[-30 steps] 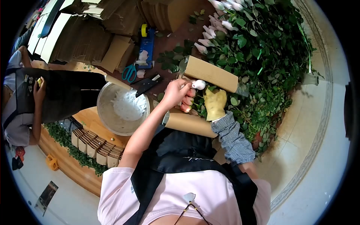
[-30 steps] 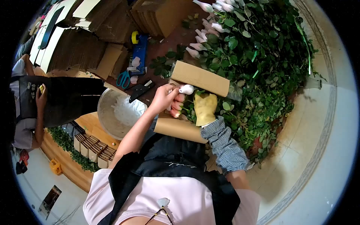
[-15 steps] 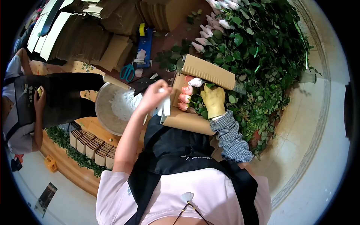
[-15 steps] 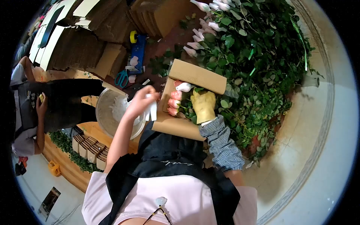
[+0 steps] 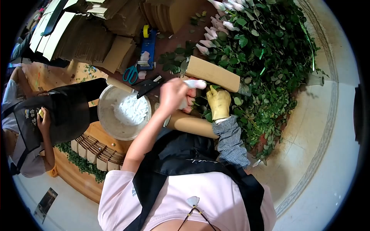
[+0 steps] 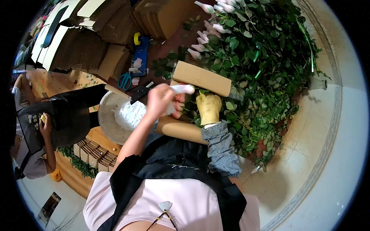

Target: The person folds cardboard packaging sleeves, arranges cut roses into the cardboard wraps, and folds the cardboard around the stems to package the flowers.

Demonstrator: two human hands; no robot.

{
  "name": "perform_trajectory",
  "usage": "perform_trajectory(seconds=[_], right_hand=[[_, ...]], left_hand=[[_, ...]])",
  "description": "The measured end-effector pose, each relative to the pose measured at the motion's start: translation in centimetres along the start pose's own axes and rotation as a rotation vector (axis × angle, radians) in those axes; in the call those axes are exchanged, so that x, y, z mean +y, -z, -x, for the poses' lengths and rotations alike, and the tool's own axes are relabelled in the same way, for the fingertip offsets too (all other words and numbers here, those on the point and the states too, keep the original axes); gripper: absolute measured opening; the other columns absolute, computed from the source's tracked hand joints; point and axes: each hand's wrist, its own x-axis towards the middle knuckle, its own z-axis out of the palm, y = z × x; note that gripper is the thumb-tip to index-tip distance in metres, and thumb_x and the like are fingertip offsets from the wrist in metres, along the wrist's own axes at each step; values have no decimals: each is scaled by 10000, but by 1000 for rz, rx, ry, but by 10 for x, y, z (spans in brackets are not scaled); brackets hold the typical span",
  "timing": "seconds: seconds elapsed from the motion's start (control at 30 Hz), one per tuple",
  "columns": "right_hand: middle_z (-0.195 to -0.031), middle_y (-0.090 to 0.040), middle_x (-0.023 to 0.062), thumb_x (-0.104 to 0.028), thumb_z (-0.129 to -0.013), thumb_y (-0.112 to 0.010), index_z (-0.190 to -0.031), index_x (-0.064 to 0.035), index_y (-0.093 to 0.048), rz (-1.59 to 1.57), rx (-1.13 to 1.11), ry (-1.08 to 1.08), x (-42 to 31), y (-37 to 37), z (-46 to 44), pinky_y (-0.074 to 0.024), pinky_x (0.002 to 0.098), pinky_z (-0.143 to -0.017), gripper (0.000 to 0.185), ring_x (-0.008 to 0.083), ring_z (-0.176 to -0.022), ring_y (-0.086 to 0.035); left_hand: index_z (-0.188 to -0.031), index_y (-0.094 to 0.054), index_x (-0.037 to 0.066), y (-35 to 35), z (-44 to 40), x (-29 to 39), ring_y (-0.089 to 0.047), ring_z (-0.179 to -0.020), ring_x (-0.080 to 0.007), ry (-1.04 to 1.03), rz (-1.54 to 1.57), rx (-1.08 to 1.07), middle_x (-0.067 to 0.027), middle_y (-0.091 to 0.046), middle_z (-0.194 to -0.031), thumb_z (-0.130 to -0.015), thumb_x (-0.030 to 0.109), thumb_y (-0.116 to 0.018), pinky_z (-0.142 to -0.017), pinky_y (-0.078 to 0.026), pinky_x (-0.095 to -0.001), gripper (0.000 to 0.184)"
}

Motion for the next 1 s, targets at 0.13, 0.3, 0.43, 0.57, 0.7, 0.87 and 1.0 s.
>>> perform_trajectory(seconds=[0.13,0.3,0.43,0.57,0.7,0.87,1.0], right_hand=[[-773,-699,159,-407,-882,-563,-1103,-234,-744,-7,11,53,3,-4,0,-529,444,-741,334,333,-759,-664],[-739,-689,152,-375,-867,-617,-1017,-149,-759,-1,121,135,2,-3,5,-519,452,-706,307,351,-704,-651],[-708,-666,143,-222,-862,-685,-1046,-96,-712,-329,263,320,10,27,18,-516,439,-614,225,328,-648,-644],[-707,-653,143,-201,-853,-684,-1103,-99,-685,-417,102,369,-15,105,44,-507,445,-617,269,323,-657,-646],[-824,-692,129,-274,-848,-681,-1053,-78,-632,-269,-100,434,-35,90,54,-531,431,-704,288,311,-775,-675],[-938,-713,110,-371,-845,-694,-1022,-88,-608,10,-314,423,-40,58,37,-518,407,-787,345,284,-906,-689],[-876,-711,94,-400,-848,-681,-985,-101,-615,-66,-187,414,-38,34,33,-513,400,-776,336,277,-879,-691]], left_hand=[[-773,-620,-48,106,42,-19,-589,-605,-243,287,-224,74,-195,-585,-658,-830,179,-608,-612,-476,-391,234],[-1330,-544,0,199,164,-219,-634,-1070,-321,623,-430,118,-227,-655,-1115,-817,488,-755,-894,-502,-417,739],[-1334,-518,-30,201,158,-211,-622,-1085,-286,424,-552,204,-200,-641,-1154,-906,389,-689,-911,-493,-367,623],[-1004,-712,-28,122,75,-72,-654,-734,-130,445,-74,-61,-87,-707,-767,-955,214,-578,-690,-514,-308,280],[-942,-715,24,41,22,-44,-673,-707,-328,159,-133,-351,-183,-702,-823,-881,184,-597,-682,-537,-364,209],[-989,-725,54,12,21,-40,-670,-836,-377,6,-277,-281,-193,-692,-887,-852,157,-630,-751,-539,-425,196],[-1017,-720,35,12,28,-48,-664,-879,-363,-37,-216,-287,-174,-689,-930,-846,78,-647,-765,-531,-385,190]])
